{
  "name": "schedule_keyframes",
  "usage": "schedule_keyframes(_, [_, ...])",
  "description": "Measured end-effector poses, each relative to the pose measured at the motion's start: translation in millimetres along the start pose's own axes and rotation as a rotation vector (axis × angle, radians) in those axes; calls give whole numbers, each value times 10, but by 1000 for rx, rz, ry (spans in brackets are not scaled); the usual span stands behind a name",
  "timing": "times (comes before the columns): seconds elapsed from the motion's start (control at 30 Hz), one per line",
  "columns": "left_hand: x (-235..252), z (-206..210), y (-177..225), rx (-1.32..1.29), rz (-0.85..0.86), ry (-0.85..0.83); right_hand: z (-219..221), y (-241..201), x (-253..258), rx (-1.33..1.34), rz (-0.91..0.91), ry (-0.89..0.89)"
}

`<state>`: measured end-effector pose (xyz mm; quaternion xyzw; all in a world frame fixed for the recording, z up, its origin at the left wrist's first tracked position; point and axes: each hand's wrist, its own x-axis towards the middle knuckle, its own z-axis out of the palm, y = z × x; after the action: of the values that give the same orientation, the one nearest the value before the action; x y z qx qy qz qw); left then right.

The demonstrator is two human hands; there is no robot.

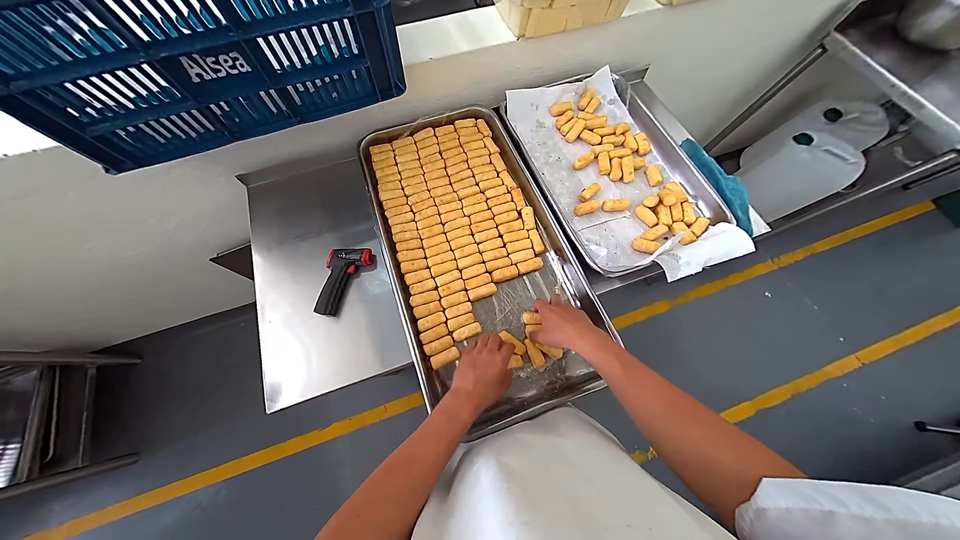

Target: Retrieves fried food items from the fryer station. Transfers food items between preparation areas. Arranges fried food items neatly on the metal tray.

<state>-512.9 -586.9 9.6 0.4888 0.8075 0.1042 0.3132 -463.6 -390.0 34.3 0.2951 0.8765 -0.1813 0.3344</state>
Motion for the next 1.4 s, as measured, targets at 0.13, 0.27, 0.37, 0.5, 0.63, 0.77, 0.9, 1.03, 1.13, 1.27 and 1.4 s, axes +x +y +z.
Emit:
schedule_keyframes(0.13, [9, 173, -7, 7, 41, -31, 36, -122, 28, 10, -11, 11])
schedule_keyframes(0.27, [-375, 8, -212, -60, -44, 51, 122, -13, 73, 103, -89, 102])
schedule_keyframes(0.37, [-716, -10, -483, 11, -136, 97, 185, 58, 94, 125, -194, 106])
schedule_keyframes(0.5, [-829, 114, -633, 190, -174, 310, 156, 31, 146, 37, -222, 88])
schedule_keyframes(0.63, [-759, 187, -714, 215, -168, 412, 161, 33, 169, 16, -246, 159])
schedule_keyframes(0.77, [-786, 235, -787, 207, -107, 496, 106, -236, -216, 104, -333, 191])
schedule_keyframes(0.9, [-799, 196, -811, 163, -87, 474, 504, -752, -634, 168, -503, 48])
schedule_keyframes(1.03, [-873, 89, -775, 95, -99, 391, 1043, -893, -577, 243, -543, 17])
schedule_keyframes(1.13, [-987, 121, -703, 33, -79, 414, 1235, -811, -531, 366, -571, 99])
schedule_keyframes(1.27, [-1071, 257, -529, 83, -77, 346, 1269, -839, -544, 413, -596, 116])
schedule_keyframes(1.4, [-996, 375, -540, 170, -105, 382, 926, -709, -512, 248, -540, 310])
